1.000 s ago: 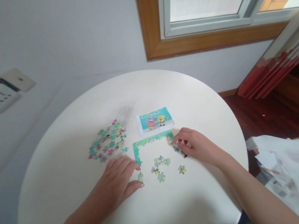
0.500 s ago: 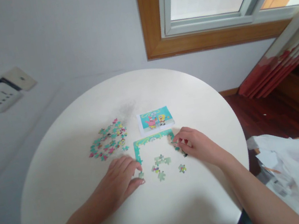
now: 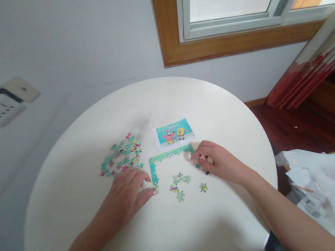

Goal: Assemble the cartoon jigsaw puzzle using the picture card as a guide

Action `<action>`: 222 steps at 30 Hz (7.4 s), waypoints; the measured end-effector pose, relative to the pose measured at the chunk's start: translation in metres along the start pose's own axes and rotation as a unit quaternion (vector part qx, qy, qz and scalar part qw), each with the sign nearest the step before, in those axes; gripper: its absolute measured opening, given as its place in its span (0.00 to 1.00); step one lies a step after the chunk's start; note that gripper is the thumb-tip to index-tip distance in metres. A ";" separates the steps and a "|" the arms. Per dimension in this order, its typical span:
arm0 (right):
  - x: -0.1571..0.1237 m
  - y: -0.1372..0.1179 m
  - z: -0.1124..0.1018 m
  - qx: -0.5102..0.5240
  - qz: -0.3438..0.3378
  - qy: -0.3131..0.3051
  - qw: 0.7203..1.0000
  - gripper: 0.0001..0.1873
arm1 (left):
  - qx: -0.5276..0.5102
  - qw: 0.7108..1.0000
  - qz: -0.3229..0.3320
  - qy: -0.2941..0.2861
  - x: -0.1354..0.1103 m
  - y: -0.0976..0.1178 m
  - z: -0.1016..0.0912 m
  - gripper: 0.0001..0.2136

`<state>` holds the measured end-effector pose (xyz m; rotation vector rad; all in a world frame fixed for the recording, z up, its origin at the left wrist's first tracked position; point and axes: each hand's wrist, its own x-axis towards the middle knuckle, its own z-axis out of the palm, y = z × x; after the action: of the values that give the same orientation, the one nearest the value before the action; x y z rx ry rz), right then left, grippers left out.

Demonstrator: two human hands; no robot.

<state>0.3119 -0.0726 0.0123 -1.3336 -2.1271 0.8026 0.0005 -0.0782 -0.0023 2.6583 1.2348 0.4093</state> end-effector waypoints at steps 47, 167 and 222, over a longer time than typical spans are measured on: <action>0.024 -0.077 0.089 -0.183 0.014 -0.078 0.980 0.11 | -0.028 0.999 -0.023 0.010 0.011 -0.008 0.011 0.05; -0.016 -0.017 0.033 -0.008 0.057 -0.018 0.998 0.09 | 0.012 1.000 0.010 -0.022 0.042 0.058 0.011 0.04; -0.024 0.017 0.018 0.017 0.096 0.020 0.995 0.05 | -0.029 0.997 0.040 -0.058 0.052 0.085 0.028 0.16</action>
<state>0.3191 -0.0925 -0.0150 -1.5403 -1.9666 0.8778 0.1030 -0.0937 0.0037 2.6478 1.0703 0.2936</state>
